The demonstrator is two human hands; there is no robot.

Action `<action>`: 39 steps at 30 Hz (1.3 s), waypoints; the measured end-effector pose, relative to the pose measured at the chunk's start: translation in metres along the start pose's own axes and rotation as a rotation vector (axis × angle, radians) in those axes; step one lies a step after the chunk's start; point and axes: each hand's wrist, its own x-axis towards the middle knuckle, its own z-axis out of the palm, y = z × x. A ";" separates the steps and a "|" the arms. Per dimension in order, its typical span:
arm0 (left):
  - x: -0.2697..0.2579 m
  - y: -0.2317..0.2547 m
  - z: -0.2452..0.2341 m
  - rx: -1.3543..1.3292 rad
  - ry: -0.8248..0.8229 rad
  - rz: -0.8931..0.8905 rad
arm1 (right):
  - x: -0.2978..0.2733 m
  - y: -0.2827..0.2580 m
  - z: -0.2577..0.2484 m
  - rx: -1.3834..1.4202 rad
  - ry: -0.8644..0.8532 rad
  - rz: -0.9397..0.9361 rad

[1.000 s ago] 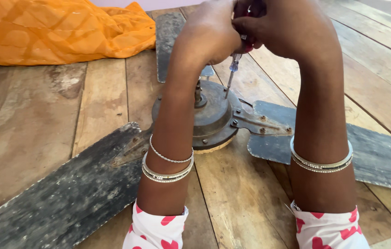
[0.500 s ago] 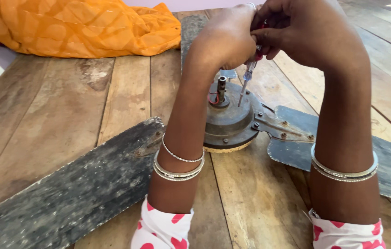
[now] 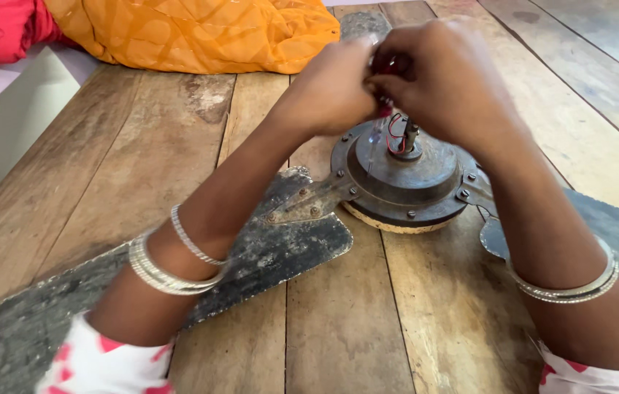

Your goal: The person uses a screwdriver to tighten screws on the central hub of a ceiling fan lying on a wooden floor. They work on multiple screws around the hub, rotating the fan slightly to access different fasteners.

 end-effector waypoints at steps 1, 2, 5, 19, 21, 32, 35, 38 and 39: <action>-0.009 -0.005 -0.001 -0.054 -0.005 -0.010 | 0.000 -0.002 0.005 0.035 -0.024 0.037; -0.017 -0.010 -0.001 -0.108 -0.010 -0.019 | 0.000 -0.005 0.011 0.069 -0.048 0.073; -0.032 -0.022 -0.007 -0.203 -0.001 0.010 | 0.002 -0.015 0.025 0.112 -0.020 0.082; -0.046 -0.034 -0.015 -0.291 -0.022 0.150 | -0.002 -0.030 0.039 0.060 0.080 0.027; -0.044 -0.032 -0.013 -0.272 0.046 0.288 | -0.003 -0.028 0.036 0.060 0.084 0.043; -0.048 -0.034 -0.012 -0.410 -0.099 0.149 | -0.004 -0.030 0.037 -0.008 0.042 0.085; -0.049 -0.038 -0.010 -0.430 -0.070 0.204 | -0.004 -0.027 0.036 -0.003 0.054 0.055; -0.051 -0.040 -0.007 -0.459 -0.030 0.271 | -0.008 -0.028 0.033 0.005 0.063 0.060; -0.051 -0.040 -0.006 -0.464 -0.013 0.291 | -0.009 -0.030 0.033 0.006 0.068 0.063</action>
